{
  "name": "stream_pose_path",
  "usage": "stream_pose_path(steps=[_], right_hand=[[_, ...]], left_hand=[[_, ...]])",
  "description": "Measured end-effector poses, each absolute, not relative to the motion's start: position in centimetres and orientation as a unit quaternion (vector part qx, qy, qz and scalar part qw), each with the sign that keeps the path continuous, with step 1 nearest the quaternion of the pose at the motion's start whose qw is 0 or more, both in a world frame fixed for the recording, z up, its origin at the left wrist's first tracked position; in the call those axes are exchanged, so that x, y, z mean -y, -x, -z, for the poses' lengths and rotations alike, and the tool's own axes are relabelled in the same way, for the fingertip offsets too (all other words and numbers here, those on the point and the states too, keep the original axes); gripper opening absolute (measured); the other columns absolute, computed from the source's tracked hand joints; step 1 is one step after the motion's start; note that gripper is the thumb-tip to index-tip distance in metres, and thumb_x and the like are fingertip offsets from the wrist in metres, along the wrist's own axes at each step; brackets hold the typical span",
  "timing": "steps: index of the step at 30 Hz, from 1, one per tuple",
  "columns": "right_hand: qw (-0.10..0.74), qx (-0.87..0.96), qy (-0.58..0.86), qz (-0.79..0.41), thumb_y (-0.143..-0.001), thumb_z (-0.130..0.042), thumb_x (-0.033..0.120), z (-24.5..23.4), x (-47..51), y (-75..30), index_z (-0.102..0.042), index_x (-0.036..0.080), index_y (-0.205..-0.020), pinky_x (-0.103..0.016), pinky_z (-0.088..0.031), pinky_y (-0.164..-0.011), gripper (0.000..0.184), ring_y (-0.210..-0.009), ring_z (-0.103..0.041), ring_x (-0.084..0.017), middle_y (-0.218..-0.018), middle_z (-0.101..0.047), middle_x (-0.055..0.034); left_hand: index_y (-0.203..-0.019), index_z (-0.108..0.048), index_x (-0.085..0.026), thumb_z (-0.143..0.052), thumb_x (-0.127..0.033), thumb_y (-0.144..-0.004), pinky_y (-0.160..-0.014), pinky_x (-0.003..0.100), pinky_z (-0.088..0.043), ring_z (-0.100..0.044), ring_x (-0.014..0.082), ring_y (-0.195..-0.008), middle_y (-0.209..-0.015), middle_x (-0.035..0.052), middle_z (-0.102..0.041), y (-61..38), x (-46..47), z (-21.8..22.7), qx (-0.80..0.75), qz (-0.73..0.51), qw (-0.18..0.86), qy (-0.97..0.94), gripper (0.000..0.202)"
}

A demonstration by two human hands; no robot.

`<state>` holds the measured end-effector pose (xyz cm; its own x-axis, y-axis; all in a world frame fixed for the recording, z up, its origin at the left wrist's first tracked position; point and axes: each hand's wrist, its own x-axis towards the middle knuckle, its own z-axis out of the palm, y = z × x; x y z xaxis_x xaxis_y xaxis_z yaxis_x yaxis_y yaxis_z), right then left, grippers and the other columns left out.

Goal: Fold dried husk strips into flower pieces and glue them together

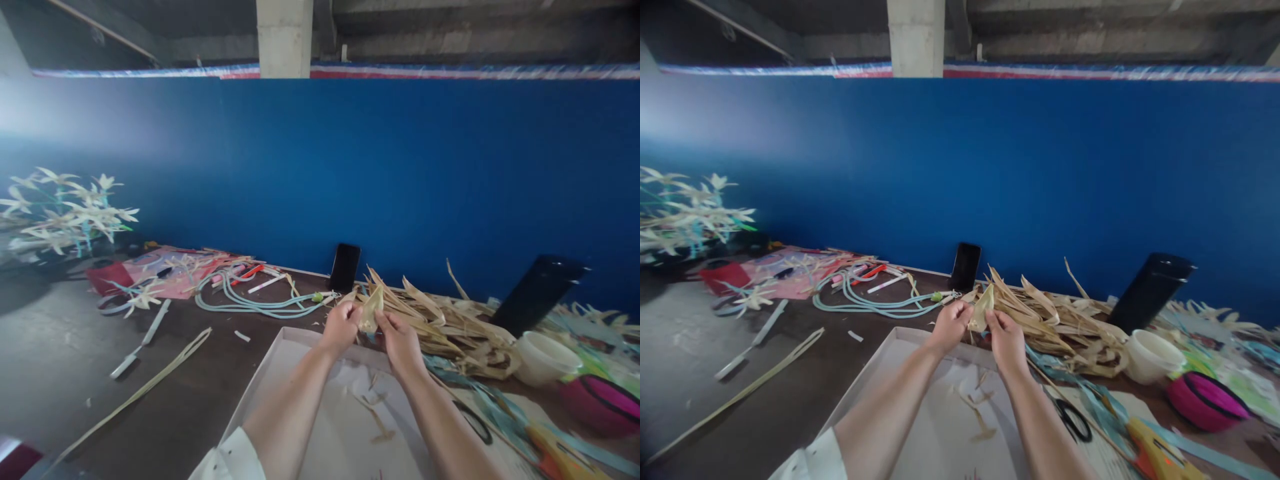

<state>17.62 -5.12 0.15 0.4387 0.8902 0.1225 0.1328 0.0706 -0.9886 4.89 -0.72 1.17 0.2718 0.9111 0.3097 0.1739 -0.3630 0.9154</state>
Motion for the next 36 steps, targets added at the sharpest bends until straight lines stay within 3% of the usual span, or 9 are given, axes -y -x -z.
stream_pose_path(steps=[9,18,23,27,36], right_hand=[[0.544,0.483,0.633,-0.266,-0.071,-0.052,0.041,-1.9,5.6,-17.0,-0.068,0.015,-0.091,-0.027,-0.042,-0.048,0.036,-0.048,-0.055,-0.017,-0.06,-0.06,-0.0011],[0.555,0.467,0.625,-0.289,-0.068,-0.058,0.045,-1.6,5.7,-17.3,-0.067,0.016,-0.087,-0.028,-0.048,-0.052,0.036,-0.066,-0.061,-0.021,-0.068,-0.065,-0.0049],[0.538,0.495,0.642,-0.229,-0.072,-0.056,0.044,-2.1,6.0,-17.2,-0.068,0.015,-0.083,-0.027,-0.045,-0.053,0.034,-0.058,-0.059,-0.019,-0.065,-0.065,-0.0045],[0.516,0.534,0.653,-0.147,-0.074,-0.053,0.043,-2.4,6.3,-17.2,-0.069,0.015,-0.082,-0.027,-0.043,-0.059,0.033,-0.063,-0.061,-0.02,-0.07,-0.068,-0.0054],[0.461,0.541,0.699,-0.08,-0.077,-0.052,0.042,-1.8,6.3,-17.5,-0.068,0.022,-0.084,-0.028,-0.042,-0.066,0.027,-0.074,-0.063,-0.021,-0.078,-0.07,-0.0039]], left_hand=[[-0.082,-0.061,-0.015,-0.055,-0.031,-0.078,-0.066,0.022,-0.042,-0.057,0.0134,-0.072,-0.078,0.0025,-0.064,-4.8,0.4,-0.8,-0.368,-0.471,0.393,-0.698,0.018],[-0.075,-0.06,-0.015,-0.054,-0.031,-0.08,-0.067,0.023,-0.04,-0.055,0.0122,-0.07,-0.074,0.0015,-0.061,-4.7,0.5,-0.6,-0.376,-0.518,0.313,-0.702,0.018],[-0.082,-0.062,-0.016,-0.055,-0.033,-0.08,-0.067,0.022,-0.042,-0.057,0.0125,-0.072,-0.078,0.0018,-0.064,-4.8,0.5,-0.6,-0.356,-0.496,0.346,-0.712,0.019],[-0.078,-0.063,-0.016,-0.058,-0.03,-0.078,-0.063,0.021,-0.041,-0.056,0.0117,-0.068,-0.075,0.0015,-0.064,-5.0,0.7,-0.8,-0.363,-0.474,0.361,-0.717,0.016],[-0.072,-0.062,-0.016,-0.056,-0.025,-0.079,-0.062,0.023,-0.039,-0.052,0.011,-0.064,-0.072,0.0019,-0.062,-5.6,1.4,-0.8,-0.377,-0.499,0.272,-0.731,0.012]])
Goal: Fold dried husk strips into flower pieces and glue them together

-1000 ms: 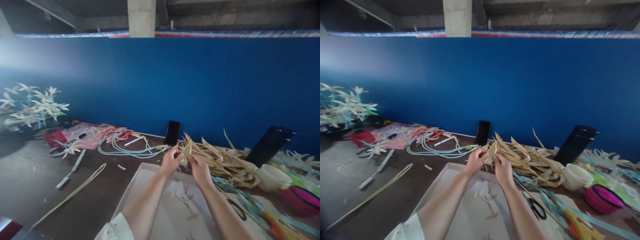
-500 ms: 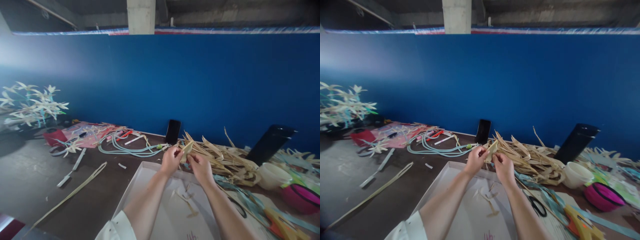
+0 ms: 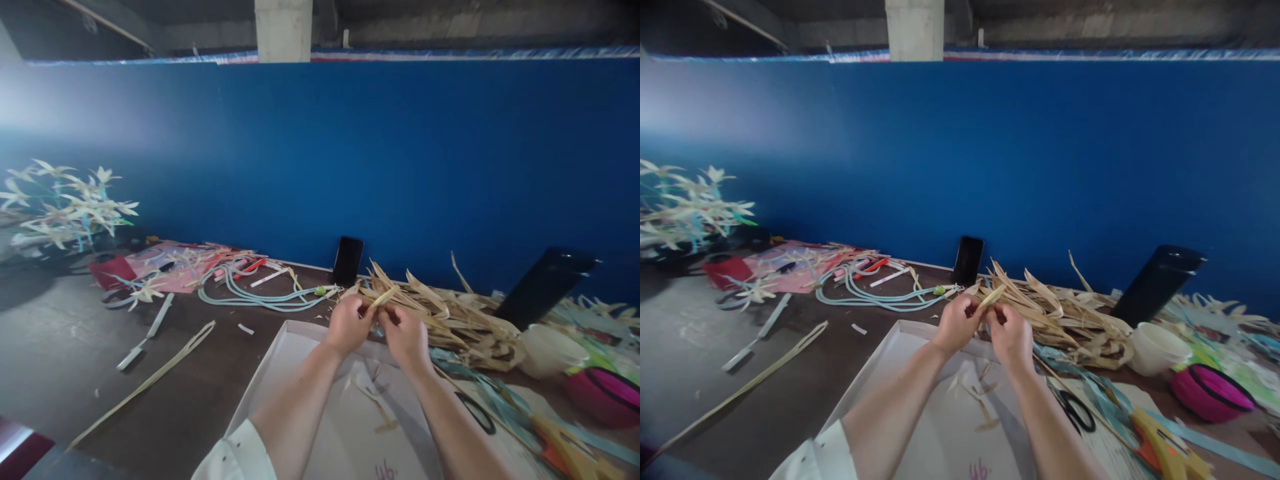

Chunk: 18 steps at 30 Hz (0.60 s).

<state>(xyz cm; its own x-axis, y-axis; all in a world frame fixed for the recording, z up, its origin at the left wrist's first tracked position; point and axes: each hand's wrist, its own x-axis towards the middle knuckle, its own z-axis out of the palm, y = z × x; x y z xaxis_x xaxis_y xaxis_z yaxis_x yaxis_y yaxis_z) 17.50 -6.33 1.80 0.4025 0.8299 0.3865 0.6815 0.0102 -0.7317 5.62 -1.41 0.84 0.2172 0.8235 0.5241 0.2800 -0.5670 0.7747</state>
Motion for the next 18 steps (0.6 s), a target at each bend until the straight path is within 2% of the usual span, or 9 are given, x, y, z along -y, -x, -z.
stream_pose_path(steps=[5,9,13,18], right_hand=[[0.443,0.535,0.717,-0.056,-0.077,-0.051,0.041,-1.7,6.2,-17.9,-0.068,0.022,-0.085,-0.029,-0.041,-0.065,0.027,-0.074,-0.063,-0.021,-0.078,-0.069,-0.0038],[0.474,0.515,0.712,-0.061,-0.077,-0.05,0.04,-1.9,5.9,-19.1,-0.069,0.018,-0.08,-0.028,-0.04,-0.059,0.029,-0.065,-0.061,-0.021,-0.069,-0.068,-0.0044],[0.55,0.485,0.666,-0.135,-0.075,-0.055,0.044,-2.2,5.8,-19.8,-0.07,0.016,-0.077,-0.029,-0.044,-0.058,0.031,-0.059,-0.06,-0.02,-0.061,-0.065,-0.0037],[0.622,0.414,0.598,-0.289,-0.068,-0.064,0.049,-2.0,5.5,-19.3,-0.07,0.016,-0.088,-0.03,-0.049,-0.055,0.039,-0.061,-0.061,-0.02,-0.069,-0.067,-0.0051]], left_hand=[[-0.069,-0.061,-0.016,-0.056,-0.026,-0.079,-0.066,0.023,-0.04,-0.052,0.0121,-0.068,-0.071,0.0028,-0.061,-5.7,1.9,-1.3,-0.361,-0.515,0.235,-0.741,0.015],[-0.073,-0.061,-0.015,-0.055,-0.027,-0.079,-0.064,0.022,-0.041,-0.053,0.0115,-0.067,-0.072,0.0019,-0.06,-5.5,2.1,-1.9,-0.344,-0.537,0.303,-0.708,0.015],[-0.075,-0.063,-0.014,-0.056,-0.033,-0.078,-0.061,0.021,-0.04,-0.052,0.0109,-0.062,-0.067,0.0004,-0.059,-5.1,1.5,-1.9,-0.381,-0.527,0.373,-0.662,0.02],[-0.074,-0.066,-0.013,-0.056,-0.04,-0.076,-0.058,0.02,-0.036,-0.052,0.0111,-0.062,-0.063,-0.0009,-0.058,-4.0,0.1,-1.7,-0.46,-0.517,0.387,-0.609,0.028]])
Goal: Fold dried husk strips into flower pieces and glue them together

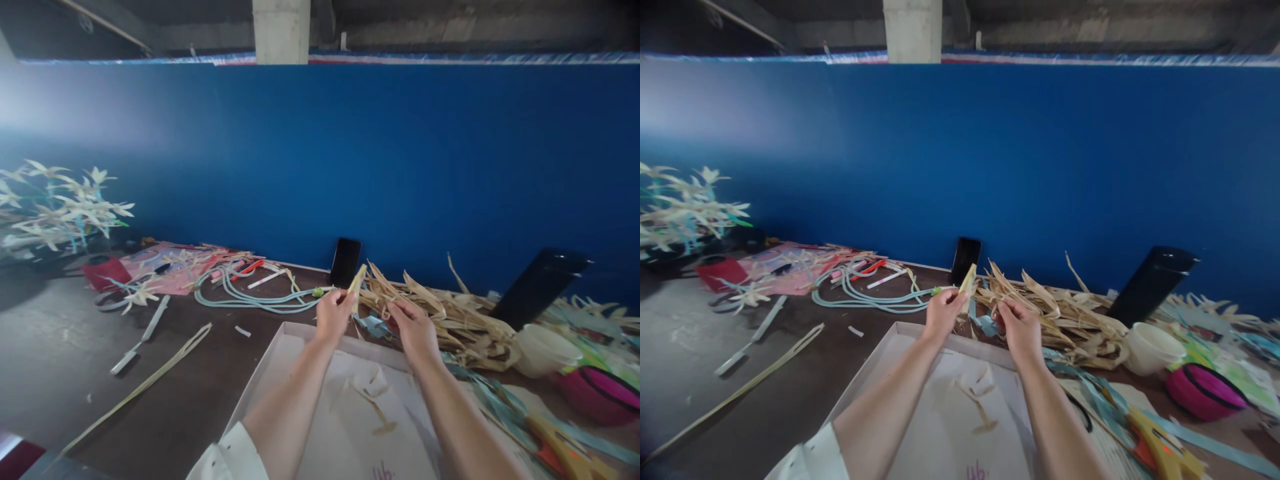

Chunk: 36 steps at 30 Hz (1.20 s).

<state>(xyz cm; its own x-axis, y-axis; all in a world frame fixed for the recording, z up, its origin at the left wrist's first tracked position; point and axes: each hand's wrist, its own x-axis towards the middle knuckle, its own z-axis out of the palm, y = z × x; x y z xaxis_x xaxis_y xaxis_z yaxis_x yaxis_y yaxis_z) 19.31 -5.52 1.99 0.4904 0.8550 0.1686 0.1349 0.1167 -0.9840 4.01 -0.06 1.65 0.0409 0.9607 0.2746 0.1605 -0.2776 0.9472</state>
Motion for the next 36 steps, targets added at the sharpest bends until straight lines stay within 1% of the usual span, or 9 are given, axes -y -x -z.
stream_pose_path(steps=[3,7,15,19,24,28,30,33,36], right_hand=[[0.628,0.39,0.587,-0.33,-0.065,-0.067,0.05,-1.5,5.3,-19.2,-0.07,0.016,-0.09,-0.027,-0.046,-0.048,0.042,-0.06,-0.061,-0.02,-0.074,-0.067,-0.0067],[0.639,0.38,0.567,-0.354,-0.064,-0.07,0.048,-0.9,5.0,-19.5,-0.069,0.017,-0.089,-0.024,-0.043,-0.045,0.039,-0.061,-0.059,-0.017,-0.073,-0.067,-0.0051],[0.643,0.369,0.563,-0.365,-0.061,-0.072,0.045,-0.9,5.1,-19.3,-0.066,0.016,-0.09,-0.021,-0.041,-0.042,0.041,-0.059,-0.061,-0.016,-0.077,-0.067,-0.0052],[0.649,0.365,0.547,-0.382,-0.063,-0.072,0.042,-0.7,4.9,-19.2,-0.063,0.017,-0.088,-0.022,-0.044,-0.044,0.037,-0.06,-0.062,-0.017,-0.079,-0.068,-0.0063],[0.66,0.389,0.54,-0.349,-0.065,-0.07,0.041,-0.4,4.7,-19.3,-0.062,0.018,-0.086,-0.032,-0.054,-0.063,0.032,-0.074,-0.066,-0.022,-0.087,-0.069,-0.0068],[0.651,0.426,0.555,-0.293,-0.067,-0.069,0.037,-0.9,5.1,-19.2,-0.06,0.019,-0.11,-0.035,-0.052,-0.078,0.047,-0.094,-0.063,-0.024,-0.1,-0.068,-0.0066],[0.653,0.438,0.554,-0.271,-0.068,-0.068,0.036,-1.1,5.2,-19.1,-0.058,0.02,-0.117,-0.034,-0.05,-0.083,0.052,-0.101,-0.06,-0.023,-0.107,-0.066,-0.0064],[0.65,0.444,0.555,-0.267,-0.07,-0.067,0.038,-1.4,5.3,-19.1,-0.061,0.018,-0.11,-0.035,-0.049,-0.085,0.046,-0.099,-0.061,-0.023,-0.107,-0.065,-0.008],[0.643,0.429,0.581,-0.254,-0.07,-0.065,0.04,-1.7,5.4,-19.0,-0.063,0.016,-0.104,-0.035,-0.051,-0.078,0.042,-0.089,-0.063,-0.023,-0.102,-0.066,-0.009]], left_hand=[[-0.074,-0.068,-0.013,-0.057,-0.043,-0.074,-0.054,0.02,-0.034,-0.047,0.0095,-0.056,-0.056,-0.0023,-0.053,-3.6,-0.5,-1.5,-0.455,-0.524,0.419,-0.585,0.032],[-0.084,-0.069,-0.013,-0.064,-0.048,-0.067,-0.043,0.02,-0.03,-0.038,0.0073,-0.042,-0.047,-0.0047,-0.044,-3.7,-0.7,-1.4,-0.432,-0.501,0.536,-0.525,0.039],[-0.087,-0.069,-0.012,-0.072,-0.045,-0.061,-0.038,0.019,-0.018,-0.026,0.0025,-0.036,-0.048,-0.004,-0.048,-3.8,-0.6,-1.9,-0.405,-0.467,0.641,-0.454,0.042],[-0.088,-0.069,-0.013,-0.073,-0.044,-0.06,-0.038,0.018,-0.023,-0.031,0.003,-0.037,-0.05,-0.0033,-0.051,-3.8,-0.8,-1.7,-0.407,-0.454,0.638,-0.471,0.041],[-0.084,-0.068,-0.013,-0.071,-0.044,-0.062,-0.039,0.018,-0.027,-0.034,0.004,-0.039,-0.052,-0.0028,-0.052,-3.9,-1.1,-0.9,-0.397,-0.441,0.616,-0.518,0.038],[-0.082,-0.067,-0.013,-0.07,-0.041,-0.063,-0.041,0.019,-0.029,-0.038,0.0053,-0.042,-0.054,-0.0019,-0.053,-4.1,-1.2,-0.6,-0.398,-0.426,0.607,-0.54,0.034],[-0.081,-0.067,-0.012,-0.069,-0.039,-0.063,-0.041,0.019,-0.029,-0.038,0.0053,-0.042,-0.055,-0.0015,-0.054,-4.2,-1.2,-0.6,-0.403,-0.426,0.599,-0.546,0.032],[-0.081,-0.067,-0.013,-0.069,-0.037,-0.064,-0.043,0.019,-0.03,-0.041,0.0057,-0.044,-0.059,-0.0006,-0.057,-4.1,-1.1,-0.7,-0.402,-0.427,0.59,-0.555,0.03],[-0.082,-0.067,-0.012,-0.068,-0.038,-0.065,-0.044,0.019,-0.032,-0.043,0.0069,-0.046,-0.059,0.0001,-0.058,-4.1,-1.0,-0.9,-0.406,-0.421,0.585,-0.562,0.03]])
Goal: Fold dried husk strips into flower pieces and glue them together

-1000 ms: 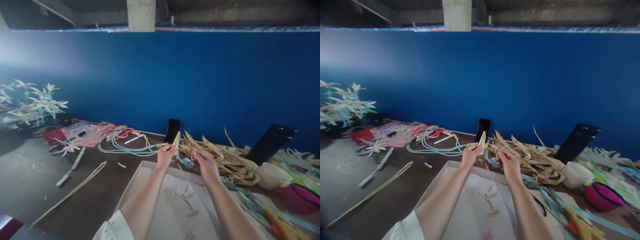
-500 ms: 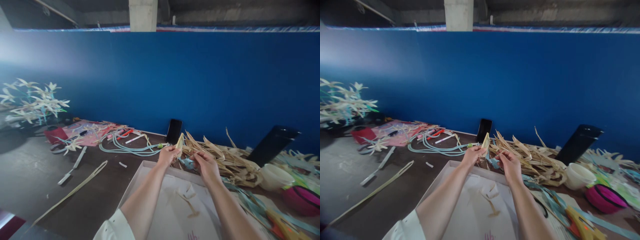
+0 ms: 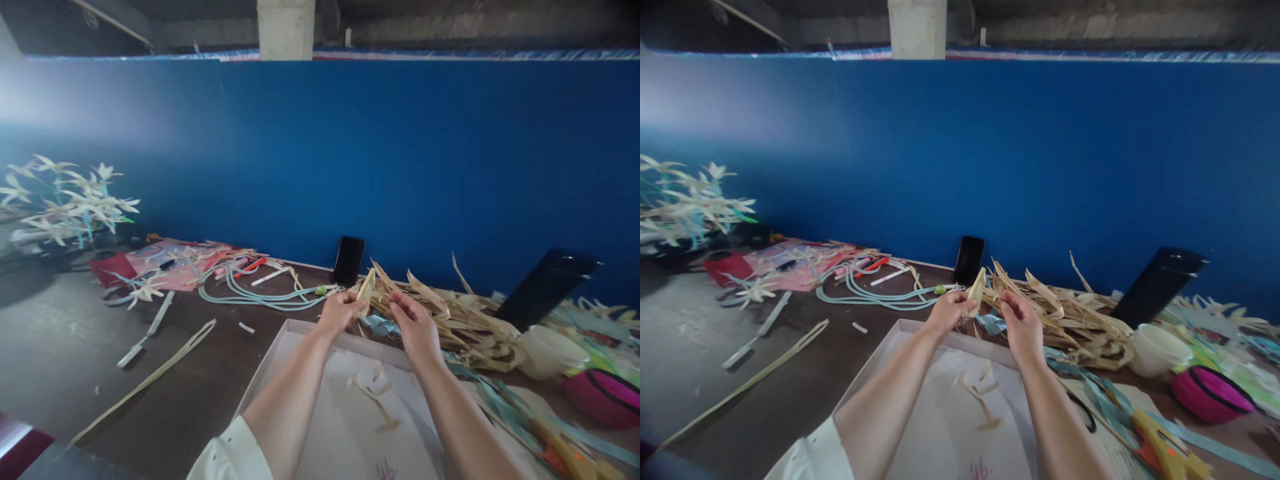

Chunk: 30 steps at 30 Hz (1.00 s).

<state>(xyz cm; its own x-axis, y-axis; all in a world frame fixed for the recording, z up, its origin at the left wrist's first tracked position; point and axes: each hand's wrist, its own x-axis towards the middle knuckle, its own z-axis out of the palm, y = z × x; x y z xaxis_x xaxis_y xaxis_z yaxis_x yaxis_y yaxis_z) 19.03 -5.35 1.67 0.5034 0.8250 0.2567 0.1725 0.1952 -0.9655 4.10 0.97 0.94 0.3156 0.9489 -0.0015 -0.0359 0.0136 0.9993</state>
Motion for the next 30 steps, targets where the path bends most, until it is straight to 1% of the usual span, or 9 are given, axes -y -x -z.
stream_pose_path(steps=[2,5,8,12,19,26,30], right_hand=[[0.629,0.431,0.6,-0.243,-0.07,-0.064,0.042,-1.9,5.5,-18.9,-0.065,0.016,-0.102,-0.032,-0.051,-0.068,0.041,-0.082,-0.063,-0.022,-0.095,-0.068,-0.0083],[0.582,0.458,0.62,-0.259,-0.07,-0.063,0.046,-2.2,5.7,-18.5,-0.068,0.017,-0.099,-0.029,-0.047,-0.056,0.041,-0.07,-0.062,-0.021,-0.08,-0.068,-0.006],[0.543,0.481,0.626,-0.286,-0.069,-0.061,0.047,-2.1,5.7,-18.2,-0.069,0.018,-0.097,-0.027,-0.043,-0.051,0.041,-0.063,-0.06,-0.019,-0.071,-0.067,-0.0038],[0.534,0.485,0.632,-0.284,-0.068,-0.061,0.047,-1.8,5.6,-18.0,-0.07,0.016,-0.092,-0.026,-0.041,-0.05,0.04,-0.06,-0.058,-0.018,-0.066,-0.065,-0.0027],[0.545,0.479,0.622,-0.294,-0.067,-0.063,0.045,-1.8,5.7,-18.0,-0.07,0.015,-0.088,-0.026,-0.04,-0.052,0.038,-0.059,-0.056,-0.017,-0.064,-0.064,-0.002],[0.521,0.514,0.641,-0.232,-0.069,-0.061,0.046,-2.0,5.9,-17.9,-0.068,0.015,-0.081,-0.026,-0.04,-0.054,0.034,-0.057,-0.054,-0.016,-0.061,-0.062,-0.002],[0.511,0.523,0.645,-0.222,-0.069,-0.061,0.047,-2.0,5.8,-18.1,-0.068,0.015,-0.08,-0.027,-0.041,-0.056,0.034,-0.059,-0.055,-0.017,-0.061,-0.063,-0.0023]], left_hand=[[-0.08,-0.067,-0.012,-0.068,-0.039,-0.065,-0.047,0.019,-0.034,-0.045,0.0077,-0.048,-0.059,0.0,-0.058,-4.1,-0.8,-1.1,-0.413,-0.422,0.57,-0.572,0.03],[-0.077,-0.067,-0.013,-0.068,-0.039,-0.065,-0.05,0.02,-0.036,-0.045,0.0081,-0.05,-0.057,-0.0014,-0.056,-4.1,-0.6,-1.3,-0.403,-0.42,0.554,-0.595,0.029],[-0.078,-0.067,-0.014,-0.067,-0.038,-0.066,-0.054,0.02,-0.038,-0.046,0.0078,-0.051,-0.058,-0.0026,-0.056,-4.1,-0.3,-1.4,-0.378,-0.413,0.561,-0.609,0.027],[-0.077,-0.066,-0.013,-0.067,-0.037,-0.066,-0.055,0.02,-0.038,-0.046,0.0077,-0.052,-0.059,-0.0026,-0.056,-4.2,-0.2,-1.3,-0.369,-0.411,0.564,-0.614,0.026],[-0.077,-0.065,-0.013,-0.065,-0.036,-0.068,-0.052,0.02,-0.036,-0.046,0.008,-0.053,-0.061,-0.002,-0.057,-4.1,0.0,-1.4,-0.38,-0.399,0.54,-0.636,0.026],[-0.076,-0.065,-0.012,-0.064,-0.035,-0.068,-0.054,0.02,-0.035,-0.049,0.0091,-0.057,-0.064,-0.0009,-0.058,-4.0,-0.1,-1.4,-0.383,-0.401,0.515,-0.654,0.025],[-0.077,-0.065,-0.012,-0.063,-0.037,-0.068,-0.055,0.02,-0.036,-0.05,0.0096,-0.059,-0.065,-0.0006,-0.059,-4.0,-0.1,-1.3,-0.385,-0.396,0.509,-0.66,0.026]])
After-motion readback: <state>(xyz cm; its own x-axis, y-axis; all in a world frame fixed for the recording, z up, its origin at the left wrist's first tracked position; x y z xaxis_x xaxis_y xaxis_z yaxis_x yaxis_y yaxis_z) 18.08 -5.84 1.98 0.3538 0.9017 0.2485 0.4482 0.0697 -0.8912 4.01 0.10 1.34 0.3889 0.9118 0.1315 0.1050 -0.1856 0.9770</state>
